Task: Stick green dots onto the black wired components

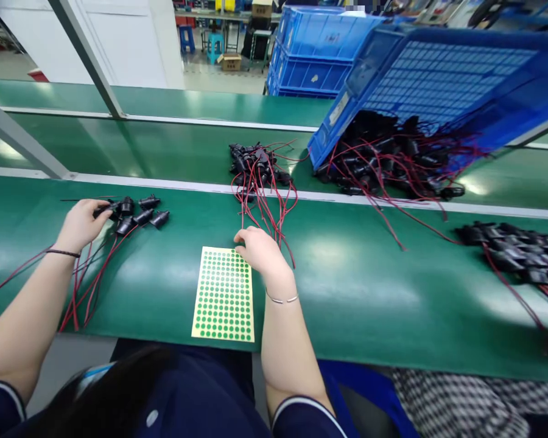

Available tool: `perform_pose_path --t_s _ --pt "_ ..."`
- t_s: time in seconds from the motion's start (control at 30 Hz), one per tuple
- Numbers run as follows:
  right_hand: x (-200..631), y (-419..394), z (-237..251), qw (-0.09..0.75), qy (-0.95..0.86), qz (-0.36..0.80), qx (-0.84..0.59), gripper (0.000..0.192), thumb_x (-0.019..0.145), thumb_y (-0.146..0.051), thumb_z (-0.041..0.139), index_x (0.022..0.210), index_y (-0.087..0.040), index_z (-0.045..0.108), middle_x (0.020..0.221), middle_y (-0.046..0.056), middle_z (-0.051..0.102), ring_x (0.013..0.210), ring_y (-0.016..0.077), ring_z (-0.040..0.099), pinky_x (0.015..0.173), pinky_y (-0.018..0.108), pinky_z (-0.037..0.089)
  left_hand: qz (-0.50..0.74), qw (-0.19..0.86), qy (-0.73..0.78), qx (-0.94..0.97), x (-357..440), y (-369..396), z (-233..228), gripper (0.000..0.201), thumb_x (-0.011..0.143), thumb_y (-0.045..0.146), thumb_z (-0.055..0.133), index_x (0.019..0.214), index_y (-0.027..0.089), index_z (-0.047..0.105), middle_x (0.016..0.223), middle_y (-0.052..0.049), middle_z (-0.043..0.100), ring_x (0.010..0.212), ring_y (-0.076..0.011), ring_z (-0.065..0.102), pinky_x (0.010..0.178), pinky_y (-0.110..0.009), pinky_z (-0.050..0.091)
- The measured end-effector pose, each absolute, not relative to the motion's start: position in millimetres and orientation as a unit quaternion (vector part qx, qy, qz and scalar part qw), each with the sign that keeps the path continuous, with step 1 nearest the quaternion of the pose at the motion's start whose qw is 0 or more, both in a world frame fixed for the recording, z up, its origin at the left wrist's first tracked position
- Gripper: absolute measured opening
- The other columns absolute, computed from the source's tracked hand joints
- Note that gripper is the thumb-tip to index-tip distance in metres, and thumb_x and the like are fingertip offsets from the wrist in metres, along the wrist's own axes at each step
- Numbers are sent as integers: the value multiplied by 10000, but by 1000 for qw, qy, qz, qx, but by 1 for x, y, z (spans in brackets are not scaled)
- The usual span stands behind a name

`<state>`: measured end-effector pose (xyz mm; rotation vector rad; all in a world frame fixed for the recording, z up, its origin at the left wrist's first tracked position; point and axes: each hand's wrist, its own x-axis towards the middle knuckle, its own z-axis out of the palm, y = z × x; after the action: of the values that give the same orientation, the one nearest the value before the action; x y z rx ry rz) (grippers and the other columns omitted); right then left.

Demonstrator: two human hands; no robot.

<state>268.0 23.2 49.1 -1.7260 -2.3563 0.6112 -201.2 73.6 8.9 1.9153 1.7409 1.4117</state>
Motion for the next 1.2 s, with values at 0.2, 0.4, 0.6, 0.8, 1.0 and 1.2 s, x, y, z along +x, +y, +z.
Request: perform_pose_path --t_s 0.2,0.4,0.6,0.8,1.0,1.2 --pt "265 21 51 9 -784 211 -584 254 757 -204 748 1008 -182 712 1048 105 674 1049 274 622 853 361 490 459 35 530 712 -97 33 36 299 722 228 792 1003 230 690 923 -17 637 1035 -268 549 1107 -525 340" --pt "257 25 41 0 -780 206 -592 182 751 -227 770 915 -185 705 991 81 650 988 246 617 821 332 466 158 193 446 859 58 -2 28 434 755 383 770 1111 167 648 1161 -133 623 1100 -310 554 947 -464 481" --pt "251 27 30 22 -794 192 -576 214 735 -246 803 904 -186 687 946 67 654 923 230 623 803 323 460 40 181 498 847 82 4 17 468 767 392 776 1114 145 583 1229 -130 579 1183 -320 498 967 -451 450" --pt "241 24 24 54 -808 195 -553 364 726 -220 809 1052 -169 656 1011 86 685 985 261 619 852 358 472 63 215 511 830 67 2 17 381 731 348 812 957 177 558 1109 -90 613 1069 -288 537 904 -413 458" --pt "235 24 26 78 -798 254 -540 242 767 -141 733 983 -201 645 966 47 713 895 214 647 779 326 461 151 322 544 760 59 7 11 318 815 162 679 1115 185 578 932 -35 665 914 -226 623 855 -365 489" --pt "236 23 27 218 -792 268 -503 190 823 -157 661 994 -218 606 918 28 671 866 198 634 782 331 486 219 359 546 725 51 12 11 144 848 180 598 947 189 702 967 -54 680 914 -204 652 868 -334 507"
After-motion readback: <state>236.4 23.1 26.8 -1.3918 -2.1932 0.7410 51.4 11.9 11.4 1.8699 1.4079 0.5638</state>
